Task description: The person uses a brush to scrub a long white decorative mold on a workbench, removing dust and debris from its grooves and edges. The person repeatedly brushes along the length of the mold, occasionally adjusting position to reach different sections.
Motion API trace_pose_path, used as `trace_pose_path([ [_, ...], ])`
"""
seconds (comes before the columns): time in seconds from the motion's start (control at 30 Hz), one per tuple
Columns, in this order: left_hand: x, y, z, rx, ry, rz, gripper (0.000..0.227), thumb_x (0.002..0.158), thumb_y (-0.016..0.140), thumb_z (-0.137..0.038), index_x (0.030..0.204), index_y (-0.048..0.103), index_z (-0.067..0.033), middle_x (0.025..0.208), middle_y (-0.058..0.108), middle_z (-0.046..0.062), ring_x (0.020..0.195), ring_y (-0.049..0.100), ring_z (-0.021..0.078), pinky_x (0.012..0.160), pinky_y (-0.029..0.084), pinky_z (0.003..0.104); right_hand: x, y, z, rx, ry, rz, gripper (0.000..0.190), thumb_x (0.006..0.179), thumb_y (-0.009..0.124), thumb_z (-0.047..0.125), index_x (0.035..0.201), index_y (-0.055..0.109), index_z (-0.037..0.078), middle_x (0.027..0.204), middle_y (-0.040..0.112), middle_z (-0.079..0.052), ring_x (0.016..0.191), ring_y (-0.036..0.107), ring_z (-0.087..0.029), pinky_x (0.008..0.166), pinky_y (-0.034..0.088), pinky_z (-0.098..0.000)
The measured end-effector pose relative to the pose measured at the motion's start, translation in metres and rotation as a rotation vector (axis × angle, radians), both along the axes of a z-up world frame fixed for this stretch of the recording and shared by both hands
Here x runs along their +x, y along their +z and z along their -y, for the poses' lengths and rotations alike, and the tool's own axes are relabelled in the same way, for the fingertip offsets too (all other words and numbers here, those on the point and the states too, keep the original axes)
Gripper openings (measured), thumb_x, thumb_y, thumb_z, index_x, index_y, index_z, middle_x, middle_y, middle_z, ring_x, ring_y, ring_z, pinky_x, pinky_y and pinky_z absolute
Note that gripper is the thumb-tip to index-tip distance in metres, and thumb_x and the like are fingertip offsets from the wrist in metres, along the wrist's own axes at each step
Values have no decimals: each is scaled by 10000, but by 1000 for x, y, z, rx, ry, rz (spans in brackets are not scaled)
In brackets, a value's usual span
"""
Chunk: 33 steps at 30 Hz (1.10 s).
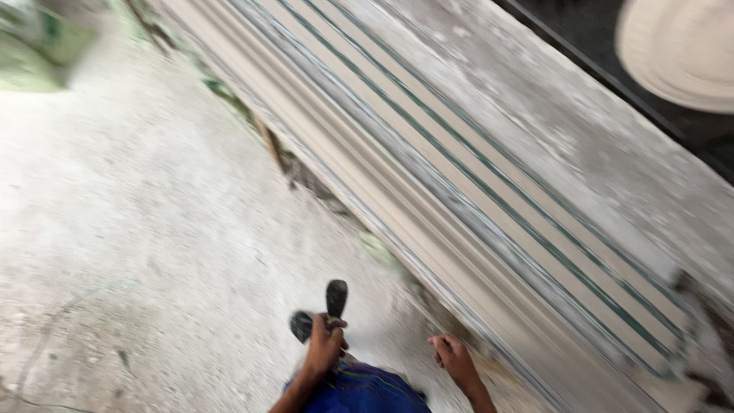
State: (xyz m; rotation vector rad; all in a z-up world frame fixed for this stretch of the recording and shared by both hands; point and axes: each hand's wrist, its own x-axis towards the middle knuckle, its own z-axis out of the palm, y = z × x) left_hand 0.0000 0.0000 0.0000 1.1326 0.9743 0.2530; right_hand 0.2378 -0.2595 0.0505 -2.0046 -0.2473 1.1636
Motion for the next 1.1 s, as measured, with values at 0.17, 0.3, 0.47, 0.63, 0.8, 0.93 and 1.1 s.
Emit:
trace_pose_path([
  [0.17, -26, 77, -145, -33, 92, 41, 256, 1016, 550, -261, 1064, 484, -18, 693, 539, 99, 487, 514, 142, 430, 423, 323, -21, -10, -186, 140, 173, -3, 366, 970, 583, 275, 1256, 632, 52, 919, 794, -72, 858, 764, -169, 800, 609, -326],
  [0.3, -48, 129, -239, 37, 233, 170, 318, 1036, 471, -357, 1000, 521, -45, 714, 553, -4, 504, 529, 115, 478, 460, 303, -26, -5, -315, 83, 410, -18, 395, 1062, 601, 293, 1140, 680, -87, 821, 723, -201, 820, 813, -201, 739, 584, -348],
  [0.47, -63, 129, -307, 25, 268, 120, 474, 1056, 436, -450, 916, 602, -30, 595, 523, 37, 509, 529, 123, 485, 426, 292, -36, 21, -438, 367, 574, 63, 328, 1046, 594, 242, 1195, 673, -39, 932, 791, -103, 862, 779, -168, 779, 604, -318],
  [0.63, -51, 80, -366, -54, 368, 116, 507, 1035, 465, -448, 870, 640, -2, 616, 589, 59, 505, 551, 137, 494, 440, 298, -36, 52, -556, 68, 513, -130, 329, 992, 561, 273, 1265, 638, 107, 772, 718, -29, 514, 641, -163, 524, 518, -317],
  [0.8, -45, 40, -459, -29, 460, -48, 491, 1030, 513, -426, 854, 658, 9, 566, 571, 95, 488, 537, 147, 476, 431, 300, -17, 35, -678, 77, 639, -51, 342, 1012, 563, 318, 1174, 733, 69, 581, 506, -25, 420, 433, -98, 424, 382, -294],
  [0.93, -36, 34, -550, -157, 695, -158, 434, 985, 532, -398, 889, 677, 0, 596, 594, 77, 461, 540, 191, 446, 430, 346, 14, 35, -786, 368, 805, 109, 368, 1086, 577, 336, 1154, 767, 28, 670, 572, 84, 565, 410, -23, 517, 381, -234],
  [1.1, -38, 11, -650, -110, 801, -270, 492, 1019, 533, -400, 862, 642, 53, 538, 571, 169, 430, 551, 223, 448, 436, 362, 55, 72, -921, 122, 841, 69, 366, 1032, 528, 354, 1179, 727, 86, 542, 354, 49, 477, 268, -78, 467, 255, -290],
])
